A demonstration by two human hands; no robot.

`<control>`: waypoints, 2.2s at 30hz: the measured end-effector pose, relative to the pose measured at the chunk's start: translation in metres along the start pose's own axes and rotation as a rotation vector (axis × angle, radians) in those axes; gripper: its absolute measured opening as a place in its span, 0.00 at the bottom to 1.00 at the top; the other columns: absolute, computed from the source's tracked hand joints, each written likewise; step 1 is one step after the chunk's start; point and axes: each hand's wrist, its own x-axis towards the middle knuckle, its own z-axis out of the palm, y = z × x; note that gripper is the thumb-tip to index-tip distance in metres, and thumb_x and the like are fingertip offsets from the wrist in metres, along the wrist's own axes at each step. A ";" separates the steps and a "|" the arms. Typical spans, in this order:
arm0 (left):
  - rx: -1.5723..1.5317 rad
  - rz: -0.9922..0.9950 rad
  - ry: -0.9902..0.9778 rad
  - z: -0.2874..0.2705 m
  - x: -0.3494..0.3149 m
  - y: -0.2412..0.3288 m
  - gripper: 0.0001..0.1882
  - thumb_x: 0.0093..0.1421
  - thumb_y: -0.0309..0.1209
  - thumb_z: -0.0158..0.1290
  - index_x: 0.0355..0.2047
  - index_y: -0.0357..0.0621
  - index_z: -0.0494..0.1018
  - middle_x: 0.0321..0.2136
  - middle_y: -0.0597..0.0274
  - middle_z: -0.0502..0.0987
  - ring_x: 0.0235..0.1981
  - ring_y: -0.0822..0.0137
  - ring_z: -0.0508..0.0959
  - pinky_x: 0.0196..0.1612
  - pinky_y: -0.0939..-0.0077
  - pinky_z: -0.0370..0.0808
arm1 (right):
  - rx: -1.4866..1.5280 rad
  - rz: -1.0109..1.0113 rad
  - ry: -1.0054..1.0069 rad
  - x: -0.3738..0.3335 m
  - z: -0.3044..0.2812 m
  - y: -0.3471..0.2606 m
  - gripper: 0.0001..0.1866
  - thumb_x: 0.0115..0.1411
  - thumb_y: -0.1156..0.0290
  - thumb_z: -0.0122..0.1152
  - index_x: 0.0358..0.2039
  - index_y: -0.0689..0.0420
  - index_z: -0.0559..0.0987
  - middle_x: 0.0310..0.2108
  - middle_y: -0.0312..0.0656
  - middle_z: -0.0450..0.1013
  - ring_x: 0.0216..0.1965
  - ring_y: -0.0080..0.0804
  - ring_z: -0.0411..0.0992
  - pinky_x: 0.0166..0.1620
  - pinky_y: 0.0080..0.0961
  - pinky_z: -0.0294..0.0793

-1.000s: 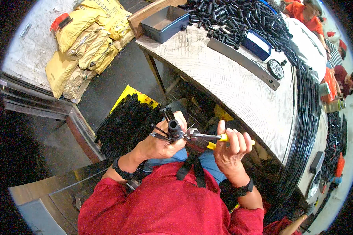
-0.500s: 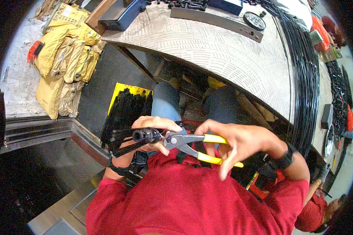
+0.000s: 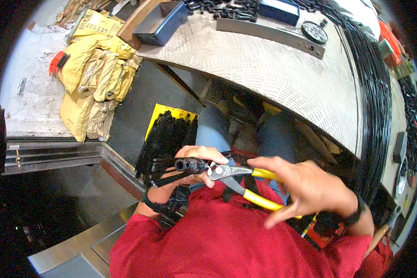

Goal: The person picks up a bundle of black rods, inserts them into a black plastic component, and secures them by threading a wire through the assembly. They then use pliers to trim the excess wire and rods before setting the finished unit aside and repeating the process.

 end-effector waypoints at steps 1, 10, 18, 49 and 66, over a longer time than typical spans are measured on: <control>0.055 -0.027 0.025 0.002 0.003 0.006 0.29 0.36 0.48 0.63 0.36 0.42 0.73 0.30 0.56 0.77 0.31 0.62 0.78 0.34 0.74 0.74 | -0.410 0.000 0.218 -0.003 0.015 -0.007 0.33 0.47 0.64 0.62 0.52 0.58 0.60 0.39 0.48 0.68 0.31 0.40 0.70 0.33 0.29 0.71; -0.002 0.182 -0.199 -0.014 0.012 0.003 0.27 0.39 0.28 0.63 0.43 0.43 0.69 0.40 0.57 0.75 0.30 0.68 0.75 0.34 0.77 0.73 | 1.268 0.179 -0.383 0.008 0.019 0.053 0.33 0.58 0.55 0.50 0.57 0.57 0.50 0.34 0.51 0.72 0.25 0.35 0.74 0.29 0.26 0.76; 0.030 -0.149 0.159 0.003 0.000 0.014 0.29 0.42 0.49 0.61 0.38 0.41 0.71 0.32 0.60 0.73 0.30 0.70 0.73 0.34 0.76 0.71 | -0.668 -0.097 0.389 0.025 0.030 0.033 0.18 0.42 0.73 0.56 0.37 0.56 0.70 0.40 0.46 0.64 0.38 0.40 0.65 0.43 0.35 0.64; -0.271 -0.036 0.412 -0.014 0.012 -0.006 0.51 0.36 0.53 0.63 0.54 0.37 0.53 0.24 0.65 0.69 0.21 0.76 0.69 0.25 0.85 0.68 | -0.115 -0.121 0.623 0.060 0.062 0.050 0.08 0.46 0.73 0.58 0.30 0.56 0.73 0.23 0.41 0.64 0.25 0.36 0.66 0.25 0.26 0.65; 0.455 -0.147 0.227 -0.024 -0.009 0.013 0.38 0.50 0.19 0.49 0.57 0.34 0.39 0.25 0.54 0.75 0.27 0.69 0.76 0.35 0.78 0.71 | -1.181 -0.071 0.929 0.077 0.064 0.049 0.19 0.50 0.63 0.54 0.44 0.50 0.73 0.54 0.31 0.58 0.56 0.23 0.56 0.60 0.52 0.40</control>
